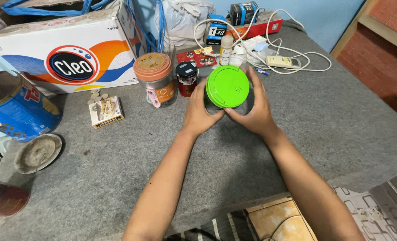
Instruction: The person opens and closes several plastic and metal containers on a cluttered table. They place small items like a cable and a hair clip into a clear plastic jar, then secure the lids on each container.
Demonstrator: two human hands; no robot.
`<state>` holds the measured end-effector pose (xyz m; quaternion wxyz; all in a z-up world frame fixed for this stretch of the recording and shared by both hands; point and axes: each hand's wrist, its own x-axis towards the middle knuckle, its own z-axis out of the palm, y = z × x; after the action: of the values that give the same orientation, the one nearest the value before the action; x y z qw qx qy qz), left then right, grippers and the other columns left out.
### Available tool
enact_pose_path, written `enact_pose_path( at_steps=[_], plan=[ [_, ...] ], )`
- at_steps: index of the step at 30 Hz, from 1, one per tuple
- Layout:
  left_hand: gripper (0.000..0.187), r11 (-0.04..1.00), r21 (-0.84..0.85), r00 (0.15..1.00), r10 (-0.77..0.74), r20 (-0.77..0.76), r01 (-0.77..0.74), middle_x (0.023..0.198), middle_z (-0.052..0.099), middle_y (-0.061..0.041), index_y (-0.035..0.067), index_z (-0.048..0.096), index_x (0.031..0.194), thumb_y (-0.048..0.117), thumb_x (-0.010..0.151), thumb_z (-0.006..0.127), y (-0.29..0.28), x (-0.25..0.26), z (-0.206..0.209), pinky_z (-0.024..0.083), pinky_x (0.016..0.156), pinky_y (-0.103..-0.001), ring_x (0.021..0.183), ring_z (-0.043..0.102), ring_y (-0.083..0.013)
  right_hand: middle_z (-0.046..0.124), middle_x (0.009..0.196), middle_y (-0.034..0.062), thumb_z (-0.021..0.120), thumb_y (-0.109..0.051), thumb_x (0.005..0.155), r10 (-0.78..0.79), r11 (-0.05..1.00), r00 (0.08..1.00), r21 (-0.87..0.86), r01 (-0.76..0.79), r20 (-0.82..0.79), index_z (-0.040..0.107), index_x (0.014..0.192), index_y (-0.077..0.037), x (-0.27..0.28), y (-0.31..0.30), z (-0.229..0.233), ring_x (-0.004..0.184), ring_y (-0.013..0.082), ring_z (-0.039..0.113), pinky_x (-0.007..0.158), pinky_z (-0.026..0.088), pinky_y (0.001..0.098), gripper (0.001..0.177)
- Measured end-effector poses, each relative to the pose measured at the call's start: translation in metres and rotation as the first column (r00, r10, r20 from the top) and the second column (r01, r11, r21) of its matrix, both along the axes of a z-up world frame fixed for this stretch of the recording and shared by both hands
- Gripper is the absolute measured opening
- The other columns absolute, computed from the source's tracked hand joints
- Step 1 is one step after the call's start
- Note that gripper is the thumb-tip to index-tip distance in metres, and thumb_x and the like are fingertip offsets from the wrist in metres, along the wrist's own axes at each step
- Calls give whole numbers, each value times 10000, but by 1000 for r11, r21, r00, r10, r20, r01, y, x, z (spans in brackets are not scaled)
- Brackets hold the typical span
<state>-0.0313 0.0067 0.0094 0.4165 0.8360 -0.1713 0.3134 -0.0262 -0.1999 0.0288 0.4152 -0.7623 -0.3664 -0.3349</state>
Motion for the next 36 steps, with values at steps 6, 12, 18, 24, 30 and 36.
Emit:
enact_pose_path(
  at_steps=[6, 12, 18, 24, 30, 36],
  plan=[
    [1007, 996, 88, 1000, 26, -1, -26, 1471, 513, -205, 64, 366, 1514, 335, 717, 918, 2, -6, 2, 419, 1121, -485, 1373, 488, -405, 492, 1502, 222, 972, -226, 711, -195, 980, 980, 28, 195, 23, 352, 1562, -7, -3, 5, -1, 1407, 371, 507, 1191, 400, 465, 1075],
    [999, 999, 36, 999, 6, -51, -4, 1477, 532, -180, 75, 378, 1519, 328, 707, 903, 2, -6, 1, 444, 1137, -460, 1388, 517, -376, 451, 1587, 244, 934, -215, 795, 22, 994, 998, 110, -15, -63, 242, 1632, 19, 0, 6, 0, 1490, 356, 486, 1249, 401, 443, 1111],
    [1015, 999, 14, 997, -44, -59, 45, 1463, 543, -247, 31, 347, 1525, 320, 724, 900, 2, -2, 2, 453, 1117, -477, 1362, 536, -412, 494, 1552, 243, 962, -240, 762, 55, 993, 994, 108, -45, -94, 261, 1613, 4, -1, 6, 2, 1467, 330, 513, 1235, 411, 432, 1129],
    [1013, 998, 47, 986, 42, -161, -35, 1425, 570, -244, 44, 339, 1524, 324, 717, 883, -2, -2, 2, 475, 1074, -474, 1313, 563, -417, 498, 1541, 252, 1007, -267, 699, -142, 989, 989, 36, 143, -42, 288, 1598, -31, 0, 5, 0, 1447, 349, 509, 1215, 410, 442, 1175],
    [1095, 1000, 10, 1000, 20, -8, -20, 1489, 491, -293, 20, 270, 1535, 275, 678, 901, -4, 1, -5, 444, 1105, -487, 1364, 505, -452, 397, 1617, 279, 985, -289, 744, 93, 987, 993, 138, -82, -78, 56, 1652, 7, 10, 8, -12, 1510, 377, 431, 1249, 349, 476, 1332],
    [1077, 995, -40, 983, -96, -159, 90, 1513, 490, -268, 40, 222, 1579, 265, 741, 859, -2, 4, -11, 430, 1153, -473, 1408, 495, -423, 524, 1498, 236, 992, -265, 710, 80, 988, 983, 142, -56, -164, 252, 1590, 9, 28, 20, -32, 1414, 322, 526, 1180, 426, 440, 1182]
  ],
)
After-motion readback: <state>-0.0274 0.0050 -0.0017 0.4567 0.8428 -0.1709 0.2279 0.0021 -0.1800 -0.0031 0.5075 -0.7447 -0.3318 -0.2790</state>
